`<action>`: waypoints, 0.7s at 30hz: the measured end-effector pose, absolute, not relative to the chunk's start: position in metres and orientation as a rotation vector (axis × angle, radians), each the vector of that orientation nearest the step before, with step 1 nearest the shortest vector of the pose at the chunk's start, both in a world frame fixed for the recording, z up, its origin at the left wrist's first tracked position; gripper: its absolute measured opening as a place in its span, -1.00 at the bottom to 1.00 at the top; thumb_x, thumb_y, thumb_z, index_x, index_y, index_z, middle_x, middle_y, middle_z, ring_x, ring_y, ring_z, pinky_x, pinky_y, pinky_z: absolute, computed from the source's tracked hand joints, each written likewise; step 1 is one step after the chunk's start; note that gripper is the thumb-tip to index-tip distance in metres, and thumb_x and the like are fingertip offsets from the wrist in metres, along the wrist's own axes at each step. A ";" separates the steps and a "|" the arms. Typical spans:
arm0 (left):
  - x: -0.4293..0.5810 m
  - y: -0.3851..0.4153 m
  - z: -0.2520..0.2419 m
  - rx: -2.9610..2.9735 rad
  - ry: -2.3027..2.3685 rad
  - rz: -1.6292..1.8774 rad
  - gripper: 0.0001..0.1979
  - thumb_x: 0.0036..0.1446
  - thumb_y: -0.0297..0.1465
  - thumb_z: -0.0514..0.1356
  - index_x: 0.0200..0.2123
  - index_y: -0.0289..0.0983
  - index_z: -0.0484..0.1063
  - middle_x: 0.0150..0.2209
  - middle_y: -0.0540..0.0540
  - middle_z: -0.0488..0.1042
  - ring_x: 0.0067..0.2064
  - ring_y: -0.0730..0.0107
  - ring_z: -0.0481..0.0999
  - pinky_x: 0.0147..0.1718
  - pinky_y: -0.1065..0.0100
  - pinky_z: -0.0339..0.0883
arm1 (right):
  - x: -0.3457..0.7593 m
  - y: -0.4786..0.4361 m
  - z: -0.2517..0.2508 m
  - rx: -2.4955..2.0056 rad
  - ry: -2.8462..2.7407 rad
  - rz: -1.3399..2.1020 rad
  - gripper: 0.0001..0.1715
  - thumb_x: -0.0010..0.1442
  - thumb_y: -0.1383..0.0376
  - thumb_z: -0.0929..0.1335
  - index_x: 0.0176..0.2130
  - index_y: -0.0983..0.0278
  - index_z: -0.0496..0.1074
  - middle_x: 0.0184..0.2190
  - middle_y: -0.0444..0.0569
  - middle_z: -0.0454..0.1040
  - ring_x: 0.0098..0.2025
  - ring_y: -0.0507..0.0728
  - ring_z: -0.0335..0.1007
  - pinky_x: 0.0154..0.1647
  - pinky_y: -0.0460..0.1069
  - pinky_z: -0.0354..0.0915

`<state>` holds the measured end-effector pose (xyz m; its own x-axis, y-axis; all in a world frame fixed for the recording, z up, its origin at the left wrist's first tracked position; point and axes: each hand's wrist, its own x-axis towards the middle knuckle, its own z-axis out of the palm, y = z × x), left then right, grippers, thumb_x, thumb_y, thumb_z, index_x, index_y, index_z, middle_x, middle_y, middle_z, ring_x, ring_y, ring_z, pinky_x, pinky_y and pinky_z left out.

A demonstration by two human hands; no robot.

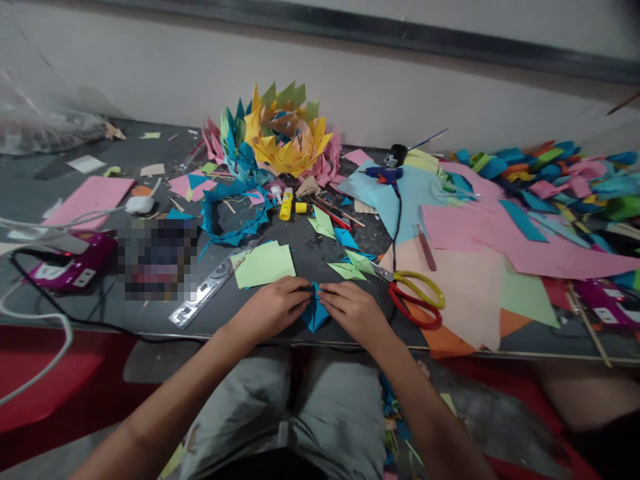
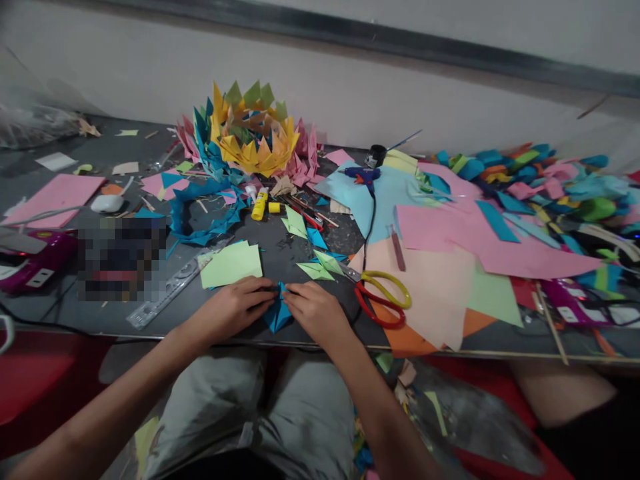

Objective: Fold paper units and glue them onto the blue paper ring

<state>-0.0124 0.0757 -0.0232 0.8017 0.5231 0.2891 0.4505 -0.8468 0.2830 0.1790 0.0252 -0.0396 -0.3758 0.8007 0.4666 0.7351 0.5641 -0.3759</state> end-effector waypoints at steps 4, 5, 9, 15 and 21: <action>-0.015 0.080 -0.022 2.831 0.660 0.537 -0.75 0.20 -0.41 -0.01 -0.29 -0.33 0.46 -0.19 -0.13 0.47 -0.22 0.37 0.45 -0.21 0.34 0.39 | 0.180 0.025 -0.040 -1.251 -2.190 0.159 -0.72 0.22 0.35 0.22 -0.20 0.32 0.49 -0.21 0.03 0.50 -0.22 0.09 0.38 -0.15 0.00 0.34; -0.016 0.081 -0.022 2.840 0.642 0.540 -0.74 0.21 -0.41 -0.02 -0.29 -0.33 0.46 -0.19 -0.13 0.47 -0.22 0.37 0.45 -0.21 0.34 0.39 | 0.180 0.025 -0.039 -1.264 -2.194 0.170 -0.73 0.22 0.35 0.22 -0.20 0.32 0.49 -0.21 0.03 0.49 -0.22 0.09 0.38 -0.15 0.00 0.34; -0.017 0.083 -0.021 2.871 0.584 0.529 -0.73 0.22 -0.41 -0.04 -0.30 -0.33 0.46 -0.19 -0.12 0.47 -0.23 0.39 0.45 -0.19 0.34 0.38 | 0.180 0.024 -0.038 -1.287 -2.219 0.169 -0.73 0.21 0.34 0.23 -0.21 0.33 0.49 -0.21 0.02 0.49 -0.22 0.10 0.37 -0.16 -0.01 0.34; -0.019 0.083 -0.021 2.896 0.561 0.507 -0.73 0.23 -0.41 -0.06 -0.26 -0.33 0.43 -0.16 -0.12 0.46 -0.20 0.38 0.43 -0.16 0.32 0.36 | 0.179 0.024 -0.036 -1.307 -2.237 0.175 -0.74 0.20 0.33 0.24 -0.22 0.30 0.50 -0.20 -0.01 0.48 -0.20 0.10 0.35 -0.18 -0.02 0.33; -0.017 0.083 -0.025 2.908 0.568 0.456 -0.76 0.22 -0.42 -0.04 -0.28 -0.33 0.41 -0.07 -0.12 0.42 -0.12 0.37 0.40 -0.11 0.30 0.33 | 0.180 0.026 -0.039 -1.302 -2.267 0.149 -0.73 0.21 0.32 0.23 -0.23 0.29 0.50 -0.19 0.00 0.48 -0.19 0.10 0.35 -0.20 -0.04 0.32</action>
<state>-0.0169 0.0834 -0.0255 0.8826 0.3872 0.2664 0.3437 -0.9184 0.1961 0.1799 0.0256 -0.0388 -0.4047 0.8317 0.3800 0.7750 0.5326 -0.3403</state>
